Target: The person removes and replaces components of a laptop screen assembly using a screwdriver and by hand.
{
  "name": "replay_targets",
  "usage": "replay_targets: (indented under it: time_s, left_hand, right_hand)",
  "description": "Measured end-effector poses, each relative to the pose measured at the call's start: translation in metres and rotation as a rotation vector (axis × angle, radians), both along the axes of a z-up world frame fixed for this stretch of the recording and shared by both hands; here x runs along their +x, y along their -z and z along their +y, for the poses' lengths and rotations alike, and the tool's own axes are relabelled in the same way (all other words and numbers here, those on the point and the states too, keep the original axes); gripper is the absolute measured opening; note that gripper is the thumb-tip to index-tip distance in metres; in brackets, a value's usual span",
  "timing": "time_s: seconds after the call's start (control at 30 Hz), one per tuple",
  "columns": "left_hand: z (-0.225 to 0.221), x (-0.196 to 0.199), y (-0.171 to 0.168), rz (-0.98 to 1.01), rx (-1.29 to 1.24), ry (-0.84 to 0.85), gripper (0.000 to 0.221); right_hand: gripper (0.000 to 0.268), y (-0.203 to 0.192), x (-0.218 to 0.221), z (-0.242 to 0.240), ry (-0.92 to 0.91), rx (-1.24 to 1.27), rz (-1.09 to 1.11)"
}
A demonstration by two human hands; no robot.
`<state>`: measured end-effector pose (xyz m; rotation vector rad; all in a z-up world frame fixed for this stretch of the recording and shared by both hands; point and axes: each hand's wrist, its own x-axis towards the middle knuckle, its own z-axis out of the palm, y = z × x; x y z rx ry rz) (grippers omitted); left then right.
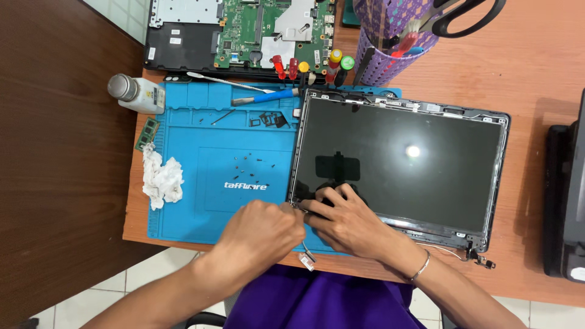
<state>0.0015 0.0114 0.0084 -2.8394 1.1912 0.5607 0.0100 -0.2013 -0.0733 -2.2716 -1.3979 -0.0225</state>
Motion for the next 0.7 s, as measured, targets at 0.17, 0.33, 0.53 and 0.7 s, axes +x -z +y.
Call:
replay_targets:
  time_s: [0.17,0.33,0.53,0.7]
  left_hand:
    - [-0.010,-0.007,-0.011,-0.082,-0.018,-0.056,0.026]
    - [-0.005,0.003,-0.007,-0.115,-0.130,0.018,0.012]
    - [-0.009,0.002,-0.001,-0.098,-0.001,-0.015,0.006]
    - [-0.013,0.000,-0.005,-0.228,-0.104,0.031,0.010]
  right_hand:
    - [0.015,0.001,0.001,-0.001,-0.015,-0.008,0.043]
    - [0.014,0.001,0.001,0.000,-0.026,-0.023,0.050]
    - [0.015,0.000,0.002,-0.001,-0.010,0.029,0.015]
    - [0.013,0.003,0.001,-0.002,-0.010,-0.004,0.042]
